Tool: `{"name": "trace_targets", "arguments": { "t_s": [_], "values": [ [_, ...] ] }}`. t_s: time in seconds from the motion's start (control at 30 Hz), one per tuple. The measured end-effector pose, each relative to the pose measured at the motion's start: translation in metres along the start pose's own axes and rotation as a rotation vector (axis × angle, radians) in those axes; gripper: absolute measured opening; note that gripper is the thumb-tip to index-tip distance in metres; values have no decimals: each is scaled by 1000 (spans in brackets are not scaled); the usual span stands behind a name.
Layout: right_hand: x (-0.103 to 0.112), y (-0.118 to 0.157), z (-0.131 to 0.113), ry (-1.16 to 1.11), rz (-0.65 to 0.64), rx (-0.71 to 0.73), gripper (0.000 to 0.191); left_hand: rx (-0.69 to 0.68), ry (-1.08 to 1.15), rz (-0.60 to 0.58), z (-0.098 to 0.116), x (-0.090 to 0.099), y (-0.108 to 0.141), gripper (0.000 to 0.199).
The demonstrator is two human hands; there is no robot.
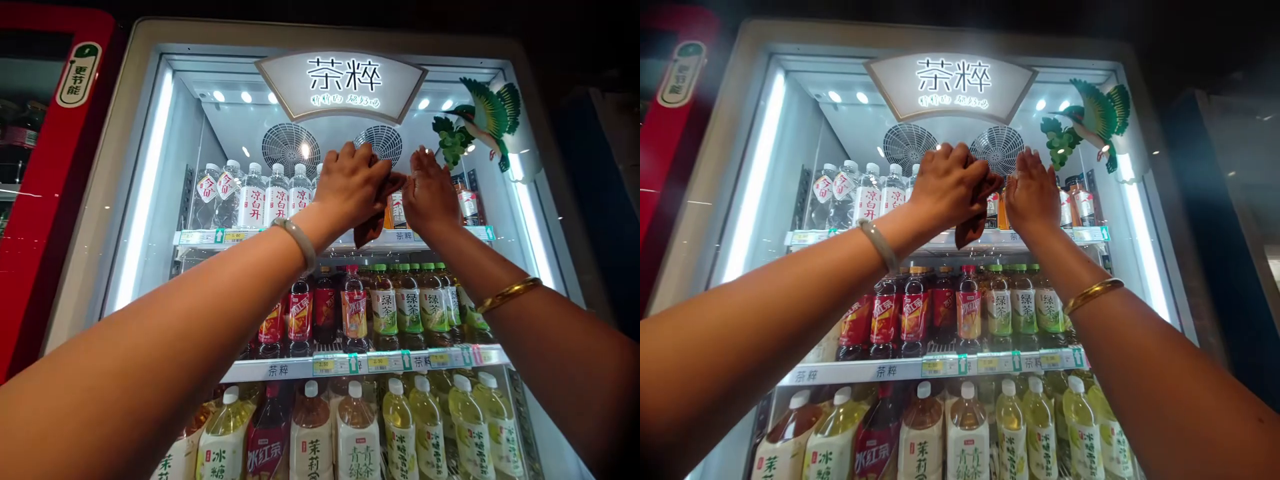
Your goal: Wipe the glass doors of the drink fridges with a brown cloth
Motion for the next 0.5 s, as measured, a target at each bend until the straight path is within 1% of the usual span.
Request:
{"name": "trace_targets", "arguments": {
  "t_s": [0.07,0.1,0.13,0.2,0.23,0.3,0.33,0.4,0.43,0.47,0.5],
  "values": [
    [1,2,1,-5,1,20,62,47,-9,19,5,-5,-10,38],
    [3,3,2,-1,-8,31,62,33,-3,23,12,-7,-12,39],
    [4,3,4,6,-26,51,63,-7,10,22,19,-9,-13,40],
    [9,4,8,30,-87,121,63,-133,49,8,30,-12,-12,40],
    [12,4,11,52,-120,164,62,-196,69,2,31,-14,-12,40],
    [17,5,18,107,-167,230,61,-267,104,-6,22,-18,-17,37],
    [19,6,23,128,-174,245,61,-253,113,0,14,-21,-23,36],
    [23,8,31,131,-157,234,59,-111,103,44,-3,-26,-36,32],
    [24,9,35,113,-138,215,59,-32,93,87,-6,-27,-40,30],
    [24,10,39,88,-116,190,58,22,87,127,-2,-27,-42,29],
    [24,12,42,67,-98,166,57,39,87,162,8,-27,-42,29]
  ]
}}
Point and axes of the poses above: each hand's wrist, its own y-axis away from the middle knuckle, its own x-axis out of the back of the hand, z = x × y, the point moved 6 cm from there along -y, towards the middle knuckle, and after that the axes turned 9 degrees about -x, right-handed, at the moved point
